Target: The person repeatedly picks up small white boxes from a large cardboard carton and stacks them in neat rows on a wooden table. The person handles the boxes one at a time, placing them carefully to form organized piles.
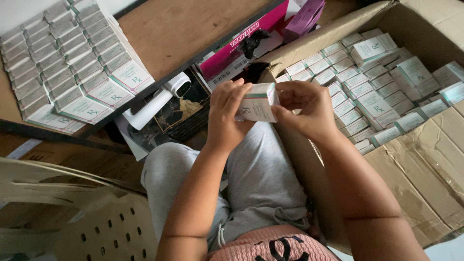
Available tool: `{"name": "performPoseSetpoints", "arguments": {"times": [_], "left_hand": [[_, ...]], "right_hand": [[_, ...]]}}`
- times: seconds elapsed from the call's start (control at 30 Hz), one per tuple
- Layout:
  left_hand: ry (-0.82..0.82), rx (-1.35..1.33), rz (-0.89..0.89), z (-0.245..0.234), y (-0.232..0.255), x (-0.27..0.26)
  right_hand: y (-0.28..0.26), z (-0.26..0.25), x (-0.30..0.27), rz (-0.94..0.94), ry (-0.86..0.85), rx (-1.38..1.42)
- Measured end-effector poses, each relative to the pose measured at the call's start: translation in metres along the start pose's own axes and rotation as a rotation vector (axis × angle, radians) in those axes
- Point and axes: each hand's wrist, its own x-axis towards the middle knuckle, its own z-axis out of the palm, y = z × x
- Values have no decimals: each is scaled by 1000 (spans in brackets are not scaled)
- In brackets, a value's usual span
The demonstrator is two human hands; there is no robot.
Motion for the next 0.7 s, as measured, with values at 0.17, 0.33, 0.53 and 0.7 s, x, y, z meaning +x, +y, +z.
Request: {"name": "performPoseSetpoints", "arguments": {"times": [0.17, 0.33, 0.53, 0.7], "left_hand": [[-37, 53, -30, -5, 2, -2], [-29, -214, -88, -3, -7, 0], [-16, -662, -293, 14, -8, -10], [106, 100, -3, 12, -15, -13]], "right_hand": [[-9, 8, -1, -94, 43, -356], [8, -9, -1, 23, 43, -73], [29, -16, 4, -127, -162, 139], [13, 4, 9, -509, -171, -548]]}}
